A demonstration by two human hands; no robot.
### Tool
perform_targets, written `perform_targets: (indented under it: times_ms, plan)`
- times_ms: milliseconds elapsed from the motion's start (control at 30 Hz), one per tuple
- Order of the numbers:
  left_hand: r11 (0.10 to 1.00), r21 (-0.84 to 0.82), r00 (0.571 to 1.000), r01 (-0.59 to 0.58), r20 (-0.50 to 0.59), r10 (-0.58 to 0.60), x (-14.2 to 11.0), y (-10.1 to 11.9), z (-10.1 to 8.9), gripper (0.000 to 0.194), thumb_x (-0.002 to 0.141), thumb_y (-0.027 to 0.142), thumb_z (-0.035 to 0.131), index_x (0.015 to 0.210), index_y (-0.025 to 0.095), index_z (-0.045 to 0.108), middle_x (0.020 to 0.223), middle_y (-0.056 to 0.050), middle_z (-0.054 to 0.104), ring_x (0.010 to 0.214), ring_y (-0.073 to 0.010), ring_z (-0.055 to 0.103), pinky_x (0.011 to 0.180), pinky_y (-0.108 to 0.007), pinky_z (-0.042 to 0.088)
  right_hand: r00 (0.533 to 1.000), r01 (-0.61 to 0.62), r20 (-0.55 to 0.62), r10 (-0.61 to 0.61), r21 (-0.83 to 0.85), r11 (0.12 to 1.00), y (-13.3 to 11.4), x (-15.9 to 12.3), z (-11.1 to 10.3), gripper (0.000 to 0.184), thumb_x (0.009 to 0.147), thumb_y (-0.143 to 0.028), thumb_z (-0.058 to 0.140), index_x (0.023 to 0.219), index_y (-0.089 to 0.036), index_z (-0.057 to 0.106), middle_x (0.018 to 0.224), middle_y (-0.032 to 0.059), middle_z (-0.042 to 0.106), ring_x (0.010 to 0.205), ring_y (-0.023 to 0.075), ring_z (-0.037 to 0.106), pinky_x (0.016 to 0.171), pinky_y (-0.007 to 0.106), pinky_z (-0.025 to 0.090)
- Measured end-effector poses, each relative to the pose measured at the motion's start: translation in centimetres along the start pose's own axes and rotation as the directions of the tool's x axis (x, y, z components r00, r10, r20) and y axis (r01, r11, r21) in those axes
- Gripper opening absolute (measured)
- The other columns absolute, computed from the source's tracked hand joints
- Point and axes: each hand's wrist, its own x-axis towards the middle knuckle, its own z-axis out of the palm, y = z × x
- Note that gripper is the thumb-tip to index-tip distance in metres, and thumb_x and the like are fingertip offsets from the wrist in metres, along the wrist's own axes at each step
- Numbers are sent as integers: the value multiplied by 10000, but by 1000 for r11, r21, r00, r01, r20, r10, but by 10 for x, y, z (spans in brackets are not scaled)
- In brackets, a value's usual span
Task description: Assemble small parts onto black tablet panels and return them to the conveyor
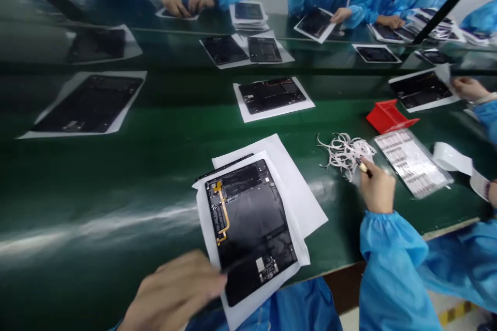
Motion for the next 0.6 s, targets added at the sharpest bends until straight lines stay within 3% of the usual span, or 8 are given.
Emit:
perform_targets:
  times_ms: [100, 167, 200, 233, 300, 400, 500, 600]
  plan:
    - [985, 169, 970, 42, -244, 0, 33, -25, -3, 192, 848, 121, 650, 954, 263, 723, 814, -26, 697, 714, -168, 642, 650, -287, 516, 994, 24, -98, -38, -139, 990, -15, -14, -10, 402, 864, -347, 527, 1083, -82, 734, 792, 202, 743, 689, 291, 704, 598, 347, 486]
    - [966, 224, 956, 131, -286, -63, 52, -42, 0, 65, 850, 192, 677, 860, 228, 731, 828, -36, 654, 774, -170, 617, 707, -299, 497, 981, 139, -127, -144, -47, 989, -42, -34, -13, 344, 878, -316, 532, 1060, -107, 735, 848, 175, 750, 733, 273, 714, 628, 329, 519]
    - [958, 233, 957, 169, -271, -103, 60, -49, 2, 41, 846, 221, 688, 840, 217, 728, 846, -40, 642, 807, -177, 609, 737, -311, 490, 969, 239, -75, -235, 53, 970, -58, -46, -13, 290, 884, -272, 525, 1028, -132, 734, 916, 150, 753, 781, 253, 721, 668, 314, 544]
    - [951, 236, 959, 200, -245, -141, 67, -57, 4, 43, 839, 241, 697, 828, 208, 723, 870, -44, 637, 841, -186, 603, 766, -325, 484, 932, 352, 25, -362, 183, 918, -74, -59, -12, 249, 887, -228, 519, 1003, -151, 726, 972, 124, 751, 835, 234, 723, 721, 301, 562]
    - [937, 238, 958, 257, -189, -214, 78, -69, 6, 59, 829, 255, 707, 813, 199, 712, 917, -49, 634, 904, -205, 594, 816, -353, 474, 789, 464, 191, -584, 439, 770, -103, -83, -6, 246, 896, -145, 492, 1021, -187, 700, 1046, 74, 741, 911, 192, 716, 816, 285, 574]
    - [912, 252, 945, 323, -149, -293, 84, -81, 8, 74, 820, 261, 715, 793, 194, 697, 956, -49, 632, 944, -221, 585, 855, -385, 457, 614, 464, 283, -737, 626, 627, -125, -106, 4, 402, 877, -48, 442, 1214, -182, 615, 1181, 64, 693, 1052, 172, 674, 899, 292, 569]
    - [899, 271, 939, 343, -130, -318, 82, -86, 8, 75, 827, 266, 708, 797, 199, 694, 984, -44, 631, 958, -221, 582, 863, -392, 443, 546, 459, 305, -780, 671, 583, -125, -111, 13, 531, 827, 4, 390, 1296, -178, 560, 1239, 67, 661, 1116, 171, 643, 906, 300, 573]
    - [894, 291, 940, 341, -123, -318, 81, -87, 9, 77, 835, 271, 700, 799, 203, 697, 1002, -46, 630, 967, -224, 580, 868, -396, 435, 548, 430, 308, -777, 693, 578, -120, -109, 16, 607, 782, 21, 370, 1328, -187, 537, 1248, 68, 656, 1117, 169, 643, 891, 301, 581]
